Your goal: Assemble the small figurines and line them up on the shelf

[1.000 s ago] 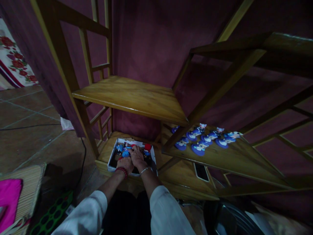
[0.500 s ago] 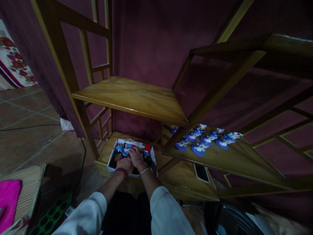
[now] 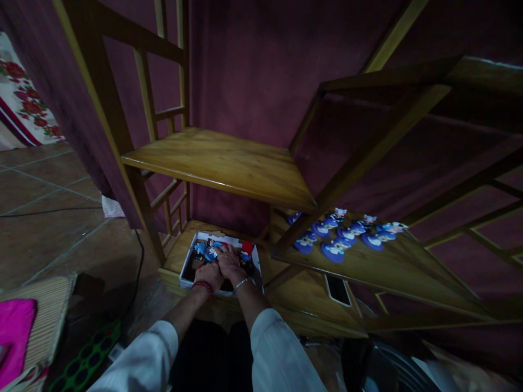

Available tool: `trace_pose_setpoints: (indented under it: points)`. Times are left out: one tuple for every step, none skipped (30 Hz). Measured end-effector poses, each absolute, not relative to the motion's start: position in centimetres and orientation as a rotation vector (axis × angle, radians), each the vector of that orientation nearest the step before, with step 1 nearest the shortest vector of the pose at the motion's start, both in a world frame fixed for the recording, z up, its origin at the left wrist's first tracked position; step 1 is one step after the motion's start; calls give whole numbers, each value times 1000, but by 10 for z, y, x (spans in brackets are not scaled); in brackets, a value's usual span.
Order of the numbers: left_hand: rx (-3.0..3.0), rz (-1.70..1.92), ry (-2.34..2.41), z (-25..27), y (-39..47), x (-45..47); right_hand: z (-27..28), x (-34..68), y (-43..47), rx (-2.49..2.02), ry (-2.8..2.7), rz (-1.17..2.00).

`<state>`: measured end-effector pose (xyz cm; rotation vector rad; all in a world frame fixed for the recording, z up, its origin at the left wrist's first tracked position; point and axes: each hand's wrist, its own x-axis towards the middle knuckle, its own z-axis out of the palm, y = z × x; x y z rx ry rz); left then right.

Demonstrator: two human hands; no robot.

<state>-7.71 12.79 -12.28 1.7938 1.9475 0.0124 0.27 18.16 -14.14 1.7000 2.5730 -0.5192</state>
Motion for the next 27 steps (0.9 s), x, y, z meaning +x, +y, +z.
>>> trace_pose_setpoints:
  points:
    - [1794, 4, 1950, -123, 128, -77, -141, 3, 181, 1709, 2567, -505]
    - [1794, -6, 1952, -122, 128, -77, -141, 3, 181, 1717, 2562, -492]
    - [1795, -17, 1951, -122, 128, -77, -141, 3, 180, 1722, 2560, -482]
    - [1795, -29, 1948, -121, 128, -77, -142, 3, 180, 1727, 2561, -479]
    - [1794, -41, 1944, -120, 128, -77, -142, 4, 180, 1732, 2563, -481]
    - [1793, -52, 1940, -120, 128, -77, -143, 4, 180, 1738, 2568, -490]
    - [1792, -60, 1938, -119, 128, -77, -144, 5, 180, 1746, 2571, -503]
    - [1789, -67, 1936, -119, 128, -78, -145, 6, 180, 1755, 2574, -517]
    - [1785, -73, 1935, -120, 128, -78, -147, 6, 180, 1762, 2575, -531]
    - [1780, -77, 1936, -120, 129, -78, -148, 7, 180, 1765, 2575, -544]
    - [1776, -79, 1937, -121, 129, -78, -149, 8, 181, 1763, 2572, -558]
    - [1774, -79, 1940, -121, 129, -78, -150, 8, 181, 1758, 2568, -571]
    - [1773, -76, 1943, -122, 129, -78, -150, 8, 181, 1753, 2564, -583]
    - [1777, -67, 1947, -123, 129, -78, -150, 9, 181, 1750, 2561, -593]
    - [1781, -57, 1952, -123, 129, -78, -150, 9, 181, 1752, 2557, -603]
    - [1785, -48, 1957, -124, 129, -78, -149, 9, 181, 1756, 2556, -611]
    - [1786, -44, 1961, -124, 129, -78, -148, 9, 181, 1758, 2562, -618]
    - [1784, -45, 1963, -124, 129, -78, -147, 10, 180, 1761, 2569, -624]
    - [1781, -49, 1962, -124, 129, -78, -146, 10, 180, 1762, 2577, -630]
    - [1778, -58, 1956, -123, 129, -78, -145, 10, 179, 1759, 2586, -635]
    - [1776, -69, 1949, -123, 129, -78, -144, 11, 178, 1756, 2591, -639]
    - [1779, -73, 1942, -123, 130, -79, -144, 11, 178, 1752, 2595, -642]
    - [1786, -73, 1936, -124, 130, -79, -143, 11, 177, 1753, 2595, -641]
    - [1793, -70, 1932, -124, 130, -79, -143, 10, 176, 1754, 2593, -635]
    - [1797, -68, 1929, -125, 130, -79, -143, 10, 176, 1759, 2593, -623]
    - [1798, -65, 1927, -126, 130, -79, -143, 9, 176, 1771, 2593, -608]
    - [1798, -62, 1926, -126, 130, -79, -143, 8, 176, 1785, 2595, -594]
